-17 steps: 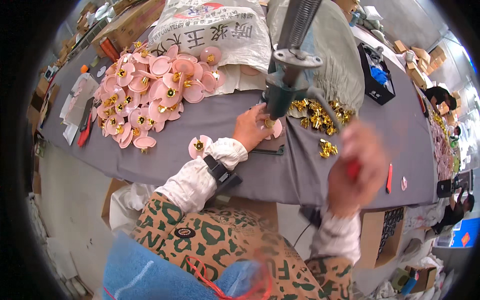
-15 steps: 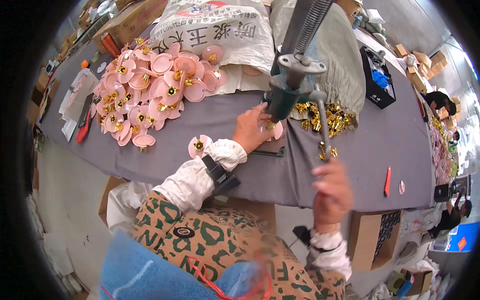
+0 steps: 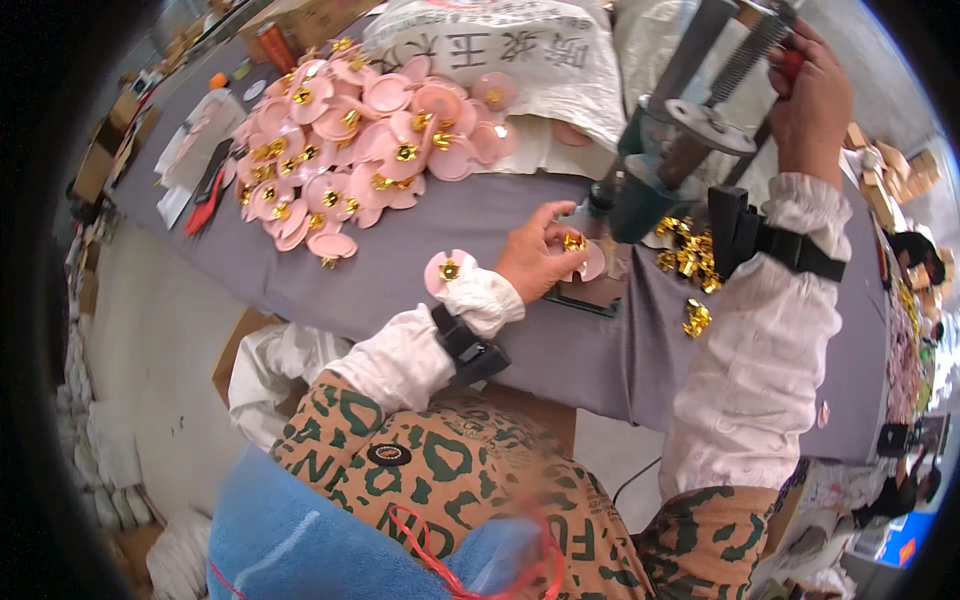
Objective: Assembling pink plastic discs and gold star pieces using a manual press.
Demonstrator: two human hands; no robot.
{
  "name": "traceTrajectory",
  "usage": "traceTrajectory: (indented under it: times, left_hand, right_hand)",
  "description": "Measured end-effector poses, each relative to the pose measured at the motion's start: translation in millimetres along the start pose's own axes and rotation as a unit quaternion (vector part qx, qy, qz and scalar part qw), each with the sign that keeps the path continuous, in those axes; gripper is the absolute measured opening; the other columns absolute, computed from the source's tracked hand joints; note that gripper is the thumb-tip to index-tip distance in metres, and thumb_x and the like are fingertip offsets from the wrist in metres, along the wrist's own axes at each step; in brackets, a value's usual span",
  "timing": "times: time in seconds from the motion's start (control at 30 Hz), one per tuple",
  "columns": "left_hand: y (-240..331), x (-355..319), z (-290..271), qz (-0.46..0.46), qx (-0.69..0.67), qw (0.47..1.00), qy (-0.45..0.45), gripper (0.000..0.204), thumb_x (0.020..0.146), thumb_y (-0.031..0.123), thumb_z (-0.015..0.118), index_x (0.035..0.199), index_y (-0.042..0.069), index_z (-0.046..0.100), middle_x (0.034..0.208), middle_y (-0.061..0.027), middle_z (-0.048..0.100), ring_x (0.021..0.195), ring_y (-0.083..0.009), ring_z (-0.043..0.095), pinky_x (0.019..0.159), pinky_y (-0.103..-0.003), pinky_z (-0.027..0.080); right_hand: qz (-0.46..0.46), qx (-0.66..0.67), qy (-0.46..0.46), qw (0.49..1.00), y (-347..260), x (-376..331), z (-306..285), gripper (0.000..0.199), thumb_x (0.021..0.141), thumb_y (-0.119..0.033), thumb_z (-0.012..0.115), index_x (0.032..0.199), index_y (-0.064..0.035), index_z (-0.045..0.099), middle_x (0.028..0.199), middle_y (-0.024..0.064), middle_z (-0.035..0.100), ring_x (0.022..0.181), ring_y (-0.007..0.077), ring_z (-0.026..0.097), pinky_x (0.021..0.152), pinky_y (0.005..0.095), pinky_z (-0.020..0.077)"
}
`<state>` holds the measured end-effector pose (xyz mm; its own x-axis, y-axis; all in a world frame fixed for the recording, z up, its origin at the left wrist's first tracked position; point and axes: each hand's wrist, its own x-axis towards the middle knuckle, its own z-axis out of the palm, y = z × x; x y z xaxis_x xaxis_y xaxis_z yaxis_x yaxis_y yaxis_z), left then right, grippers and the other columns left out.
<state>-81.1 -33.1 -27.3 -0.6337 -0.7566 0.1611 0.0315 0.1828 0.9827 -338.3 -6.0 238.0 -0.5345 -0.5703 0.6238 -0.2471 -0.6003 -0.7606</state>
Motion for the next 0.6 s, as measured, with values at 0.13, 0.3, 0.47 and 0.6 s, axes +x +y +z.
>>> traceTrajectory:
  times: [0.13, 0.3, 0.47, 0.6]
  left_hand:
    - [65.3, -27.2, -112.3, -0.021, 0.239, 0.968, -0.069, 0.045, 0.074, 0.023, 0.07, 0.115, 0.008, 0.06, 0.091, -0.0163, 0.07, 0.087, -0.0335, 0.067, 0.079, -0.041, 0.052]
    - [49.5, -44.4, -148.0, -0.063, 0.561, 0.795, -0.223, 0.035, 0.079, 0.035, 0.063, 0.103, 0.01, 0.062, 0.083, -0.0171, 0.068, 0.08, -0.0364, 0.066, 0.072, -0.047, 0.05]
    - [22.6, -70.0, -159.0, -0.064, 0.527, 0.829, -0.175, 0.027, 0.082, 0.03, 0.062, 0.1, 0.009, 0.061, 0.083, -0.0151, 0.069, 0.08, -0.0365, 0.066, 0.072, -0.045, 0.052]
    - [55.7, -150.2, -230.1, -0.141, 0.34, 0.922, -0.116, 0.022, 0.086, 0.026, 0.063, 0.095, 0.007, 0.056, 0.07, -0.0128, 0.065, 0.061, -0.0271, 0.067, 0.057, -0.036, 0.052]
  right_hand:
    - [-0.066, -0.123, -0.037, 0.99, 29.4, 10.0, -17.4, 0.021, 0.089, -0.007, 0.059, 0.108, -0.001, 0.064, 0.103, 0.0108, 0.068, 0.085, 0.02, 0.067, 0.063, 0.0272, 0.0534]
    - [-0.357, -0.64, -0.033, 0.679, 28.5, 12.9, -27.8, 0.022, 0.085, 0.004, 0.053, 0.102, -0.0029, 0.066, 0.125, 0.0043, 0.064, 0.093, 0.02, 0.066, 0.076, 0.0282, 0.0521]
    - [-0.321, -0.641, -0.074, 0.694, 25.6, 7.9, -11.7, 0.018, 0.084, 0.002, 0.057, 0.1, -0.0028, 0.066, 0.126, 0.0039, 0.063, 0.099, 0.0248, 0.066, 0.082, 0.0324, 0.0518]
    - [-0.317, -0.63, -0.093, 0.703, 28.3, 16.5, -37.1, 0.02, 0.086, 0.001, 0.058, 0.104, -0.0024, 0.066, 0.122, 0.0074, 0.064, 0.101, 0.0272, 0.065, 0.085, 0.0335, 0.0521]
